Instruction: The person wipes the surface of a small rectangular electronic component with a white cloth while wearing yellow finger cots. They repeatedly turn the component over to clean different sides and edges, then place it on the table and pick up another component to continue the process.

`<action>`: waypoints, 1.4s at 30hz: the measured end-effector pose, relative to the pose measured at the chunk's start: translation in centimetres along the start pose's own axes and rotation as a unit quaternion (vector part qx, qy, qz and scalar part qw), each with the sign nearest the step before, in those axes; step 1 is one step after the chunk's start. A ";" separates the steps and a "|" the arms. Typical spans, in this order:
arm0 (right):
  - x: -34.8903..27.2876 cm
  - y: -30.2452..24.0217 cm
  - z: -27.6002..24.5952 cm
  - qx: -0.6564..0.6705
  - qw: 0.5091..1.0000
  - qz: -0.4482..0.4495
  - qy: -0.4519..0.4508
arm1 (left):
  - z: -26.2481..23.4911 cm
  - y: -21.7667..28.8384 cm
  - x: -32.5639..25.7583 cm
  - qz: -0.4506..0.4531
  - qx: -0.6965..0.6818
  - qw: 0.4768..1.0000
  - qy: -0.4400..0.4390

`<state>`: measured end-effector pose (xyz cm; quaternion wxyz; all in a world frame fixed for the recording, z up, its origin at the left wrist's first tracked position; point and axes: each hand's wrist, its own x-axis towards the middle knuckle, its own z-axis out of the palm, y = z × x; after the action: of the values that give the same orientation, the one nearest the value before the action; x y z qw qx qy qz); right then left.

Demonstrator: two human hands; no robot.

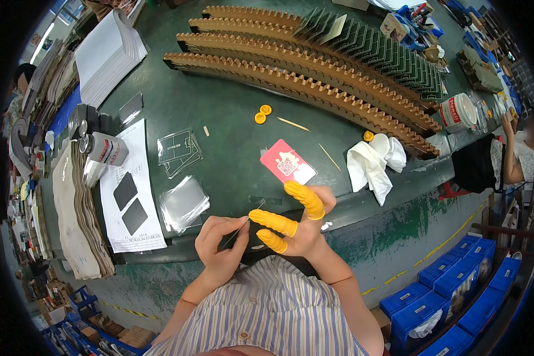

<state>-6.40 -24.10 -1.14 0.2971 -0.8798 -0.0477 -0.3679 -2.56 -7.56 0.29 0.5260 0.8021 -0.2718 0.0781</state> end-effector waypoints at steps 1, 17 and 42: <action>0.0 0.0 -0.1 -0.004 1.000 0.002 -0.006 | 0.0 0.0 0.0 -0.005 -0.007 1.000 0.001; -1.0 0.7 0.3 0.123 0.991 0.025 -0.041 | 0.0 -0.4 -0.5 -0.229 -0.277 0.931 -0.057; -0.2 0.4 -0.3 0.116 0.992 0.003 -0.045 | 0.2 0.0 -0.4 -0.258 -0.311 0.913 -0.060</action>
<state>-6.61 -24.53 -1.33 0.3958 -0.8552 -0.1005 -0.3192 -2.91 -7.61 0.04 0.7336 0.6430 -0.0969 -0.1975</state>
